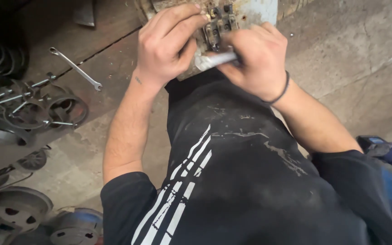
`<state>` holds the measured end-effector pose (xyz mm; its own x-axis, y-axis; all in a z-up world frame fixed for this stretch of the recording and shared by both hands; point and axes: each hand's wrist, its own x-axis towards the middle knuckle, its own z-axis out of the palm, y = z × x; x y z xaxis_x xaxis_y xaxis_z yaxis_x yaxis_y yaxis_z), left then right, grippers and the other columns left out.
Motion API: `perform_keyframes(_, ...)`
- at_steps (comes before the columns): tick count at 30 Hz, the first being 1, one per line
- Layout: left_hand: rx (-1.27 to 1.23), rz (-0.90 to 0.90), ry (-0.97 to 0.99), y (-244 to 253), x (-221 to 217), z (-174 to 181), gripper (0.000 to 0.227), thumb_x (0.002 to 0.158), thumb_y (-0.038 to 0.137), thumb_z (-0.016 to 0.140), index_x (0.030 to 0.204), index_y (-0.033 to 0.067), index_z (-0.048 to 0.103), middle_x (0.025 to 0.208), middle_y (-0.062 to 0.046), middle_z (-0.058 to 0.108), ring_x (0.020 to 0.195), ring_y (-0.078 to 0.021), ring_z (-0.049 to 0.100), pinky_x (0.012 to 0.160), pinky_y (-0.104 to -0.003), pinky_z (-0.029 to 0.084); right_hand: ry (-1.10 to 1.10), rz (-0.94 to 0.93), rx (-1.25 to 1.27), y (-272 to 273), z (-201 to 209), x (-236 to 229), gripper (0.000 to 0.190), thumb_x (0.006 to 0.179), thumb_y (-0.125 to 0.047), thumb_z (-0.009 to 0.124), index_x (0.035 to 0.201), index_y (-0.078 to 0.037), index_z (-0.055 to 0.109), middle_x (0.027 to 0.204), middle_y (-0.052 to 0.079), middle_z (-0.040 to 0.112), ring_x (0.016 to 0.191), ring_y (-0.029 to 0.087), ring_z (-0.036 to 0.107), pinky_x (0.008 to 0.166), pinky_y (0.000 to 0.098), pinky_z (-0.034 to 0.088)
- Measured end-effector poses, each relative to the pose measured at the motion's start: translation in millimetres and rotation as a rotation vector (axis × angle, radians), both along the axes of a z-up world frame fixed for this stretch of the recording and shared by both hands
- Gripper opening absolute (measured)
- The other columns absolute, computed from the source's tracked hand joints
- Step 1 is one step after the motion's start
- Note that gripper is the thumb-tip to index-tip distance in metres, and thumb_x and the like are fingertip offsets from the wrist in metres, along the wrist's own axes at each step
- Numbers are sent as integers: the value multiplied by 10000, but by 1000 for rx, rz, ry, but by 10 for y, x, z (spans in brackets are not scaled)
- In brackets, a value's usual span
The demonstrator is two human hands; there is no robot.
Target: The person uses a wrench to tighten and loosen bolts on a rusty mechanical part, then uses a screwdriver to adjust components. The person also handles a metal rod and places it on the workbench.
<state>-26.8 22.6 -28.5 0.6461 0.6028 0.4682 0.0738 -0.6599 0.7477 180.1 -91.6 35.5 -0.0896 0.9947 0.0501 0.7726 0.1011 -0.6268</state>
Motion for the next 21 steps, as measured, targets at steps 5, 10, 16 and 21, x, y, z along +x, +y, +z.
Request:
perform_keyframes(5,-21,94,-72,6,12,-75,364,779,-75,703,1126,31,733,1192,-105,702,1101,-310,703,970,-405,587,-304,54,160,125,-36,-39,303,882,-255,883,1043,-103,677,869,10,639,788,238,604,774,388,416)
perform_keyframes(10,-30,80,-139,11,-24,-156,310,756,-48,692,1052,28,745,1113,-115,717,1050,-323,713,934,-420,586,-177,23,90,71,-101,-62,235,883,-167,846,1046,-110,686,864,3,656,824,223,622,854,389,407)
perform_keyframes(16,-36,37,-165,25,-45,-199,261,786,-35,692,1038,19,735,1112,-105,720,1038,-306,717,917,-417,583,-154,83,94,66,-110,33,164,924,-116,815,1057,-125,719,881,9,651,837,220,610,875,377,383)
perform_keyframes(21,-35,80,-149,7,-67,-204,278,788,-46,682,1043,45,744,1105,-76,722,1006,-293,715,886,-406,576,-327,338,186,386,161,167,176,864,-125,783,1029,-109,720,824,11,615,810,207,612,796,356,424)
